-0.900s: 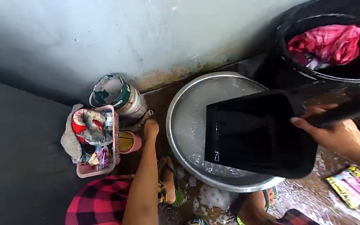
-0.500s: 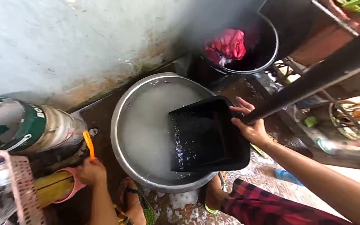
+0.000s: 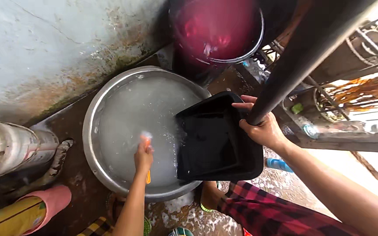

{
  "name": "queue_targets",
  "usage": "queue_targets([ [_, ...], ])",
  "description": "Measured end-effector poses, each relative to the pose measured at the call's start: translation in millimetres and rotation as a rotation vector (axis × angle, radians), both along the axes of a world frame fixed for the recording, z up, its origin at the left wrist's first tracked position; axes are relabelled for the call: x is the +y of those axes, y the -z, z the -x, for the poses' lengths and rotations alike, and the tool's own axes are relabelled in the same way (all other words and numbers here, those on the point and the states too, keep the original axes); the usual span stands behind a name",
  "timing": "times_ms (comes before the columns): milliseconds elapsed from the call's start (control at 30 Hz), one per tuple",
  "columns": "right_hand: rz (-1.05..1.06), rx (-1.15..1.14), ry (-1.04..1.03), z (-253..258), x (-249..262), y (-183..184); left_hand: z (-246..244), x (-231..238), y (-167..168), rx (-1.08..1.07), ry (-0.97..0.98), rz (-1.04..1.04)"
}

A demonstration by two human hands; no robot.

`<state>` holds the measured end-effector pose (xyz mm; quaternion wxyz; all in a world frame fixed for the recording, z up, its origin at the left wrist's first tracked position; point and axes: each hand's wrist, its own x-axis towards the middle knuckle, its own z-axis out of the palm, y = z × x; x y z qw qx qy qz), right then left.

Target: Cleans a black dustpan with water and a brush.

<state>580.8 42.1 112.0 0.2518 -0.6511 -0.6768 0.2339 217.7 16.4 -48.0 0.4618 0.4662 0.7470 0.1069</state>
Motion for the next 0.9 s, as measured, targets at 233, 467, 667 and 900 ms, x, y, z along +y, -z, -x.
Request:
queue_targets([
  [233,0.024,0.009,0.052,-4.5,-7.7,8.6,-143.9,-30.7,-84.3,-0.074,0.88,-0.114],
  [467,-0.01,0.032,0.045,-13.3,-18.4,16.1,-190.5,59.7,-60.4,0.264,0.799,-0.144],
  [667,-0.004,0.073,0.072,-12.7,-15.9,15.7,-198.3,-17.5,-108.6,0.204,0.985,0.038],
  [900,-0.015,0.077,0.085,-33.6,-30.6,32.6,-200.3,55.9,-62.6,0.278,0.635,-0.105],
])
